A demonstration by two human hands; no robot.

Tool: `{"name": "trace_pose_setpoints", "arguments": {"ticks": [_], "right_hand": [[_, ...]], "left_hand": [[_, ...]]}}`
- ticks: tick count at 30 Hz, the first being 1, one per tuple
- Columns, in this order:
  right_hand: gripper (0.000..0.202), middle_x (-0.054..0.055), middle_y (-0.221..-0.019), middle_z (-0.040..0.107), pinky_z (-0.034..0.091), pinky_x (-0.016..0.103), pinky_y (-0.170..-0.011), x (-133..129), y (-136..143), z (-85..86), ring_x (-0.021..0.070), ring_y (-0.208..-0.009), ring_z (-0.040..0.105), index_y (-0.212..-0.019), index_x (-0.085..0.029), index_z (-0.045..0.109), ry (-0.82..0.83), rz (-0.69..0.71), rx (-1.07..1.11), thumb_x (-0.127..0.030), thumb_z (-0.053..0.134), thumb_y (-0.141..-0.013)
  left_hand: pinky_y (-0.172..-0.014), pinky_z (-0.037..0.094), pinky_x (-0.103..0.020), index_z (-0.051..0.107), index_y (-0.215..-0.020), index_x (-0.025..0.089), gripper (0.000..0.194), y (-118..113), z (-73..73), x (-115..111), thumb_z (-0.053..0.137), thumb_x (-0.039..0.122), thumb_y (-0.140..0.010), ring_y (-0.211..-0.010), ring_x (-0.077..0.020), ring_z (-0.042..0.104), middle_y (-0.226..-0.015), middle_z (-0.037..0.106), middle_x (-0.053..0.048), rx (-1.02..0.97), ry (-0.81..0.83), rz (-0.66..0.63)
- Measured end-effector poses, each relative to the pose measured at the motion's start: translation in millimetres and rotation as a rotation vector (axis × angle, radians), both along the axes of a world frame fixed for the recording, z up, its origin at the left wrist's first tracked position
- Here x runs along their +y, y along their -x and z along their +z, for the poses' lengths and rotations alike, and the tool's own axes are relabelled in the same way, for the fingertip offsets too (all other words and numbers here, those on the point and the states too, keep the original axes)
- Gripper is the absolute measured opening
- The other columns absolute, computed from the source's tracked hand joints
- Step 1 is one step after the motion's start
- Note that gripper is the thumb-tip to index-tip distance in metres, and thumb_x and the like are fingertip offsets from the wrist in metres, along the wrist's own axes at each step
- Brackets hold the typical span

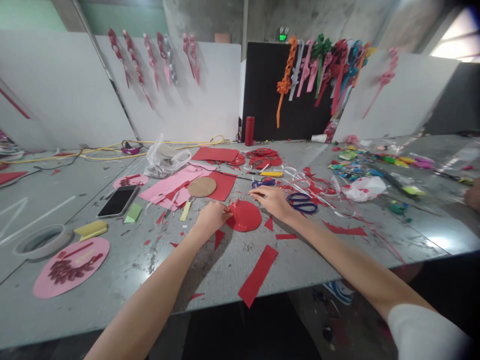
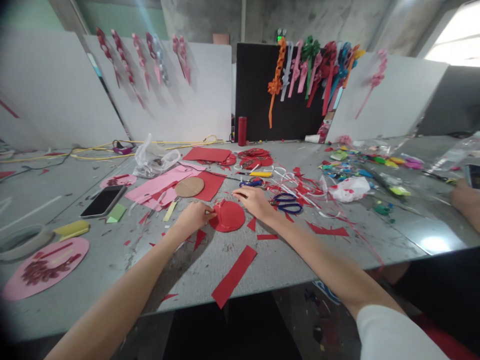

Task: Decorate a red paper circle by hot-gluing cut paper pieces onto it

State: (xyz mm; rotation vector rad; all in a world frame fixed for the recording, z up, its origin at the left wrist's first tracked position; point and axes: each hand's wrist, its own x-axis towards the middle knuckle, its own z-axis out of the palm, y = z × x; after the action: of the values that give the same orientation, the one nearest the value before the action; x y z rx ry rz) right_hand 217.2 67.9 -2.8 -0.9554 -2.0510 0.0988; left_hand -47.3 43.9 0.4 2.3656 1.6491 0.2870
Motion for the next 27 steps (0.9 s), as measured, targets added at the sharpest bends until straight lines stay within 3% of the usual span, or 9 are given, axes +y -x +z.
{"name": "trace_pose_setpoints", "arguments": {"ticks": [9, 16, 27], "right_hand": [[0.019, 0.008, -0.11, 0.082, 0.058, 0.033, -0.092, -7, 15, -9.4, 0.0218, -0.098, 0.078, -0.111, -0.021, 0.082, 0.086, 0.088, -0.121, -0.024, 0.065, -0.101], [0.024, 0.01, -0.114, 0.079, 0.058, 0.037, -0.096, -9, 23, -23.8, 0.0227, -0.104, 0.075, -0.115, -0.02, 0.078, 0.126, 0.209, -0.242, -0.024, 0.056, -0.107], [0.025, 0.012, -0.115, 0.076, 0.056, 0.039, -0.1, -17, 30, -24.1, 0.0235, -0.108, 0.072, -0.114, -0.016, 0.075, 0.12, 0.157, -0.275, -0.025, 0.052, -0.109]], "left_hand": [[-0.071, 0.044, -0.026, 0.086, -0.105, 0.025, 0.026, 3, 2.5, 2, 0.066, 0.038, -0.095, -0.081, -0.0219, 0.071, -0.088, 0.08, -0.011, 0.02, -0.019, -0.084], [-0.064, 0.038, -0.027, 0.087, -0.101, 0.026, 0.023, 8, 2.9, 6, 0.067, 0.033, -0.092, -0.071, -0.0194, 0.066, -0.083, 0.079, -0.009, 0.015, -0.035, -0.175], [-0.062, 0.035, -0.028, 0.087, -0.098, 0.025, 0.023, 7, 4.6, 5, 0.065, 0.031, -0.092, -0.068, -0.0183, 0.063, -0.08, 0.078, -0.008, 0.007, -0.027, -0.186]]}}
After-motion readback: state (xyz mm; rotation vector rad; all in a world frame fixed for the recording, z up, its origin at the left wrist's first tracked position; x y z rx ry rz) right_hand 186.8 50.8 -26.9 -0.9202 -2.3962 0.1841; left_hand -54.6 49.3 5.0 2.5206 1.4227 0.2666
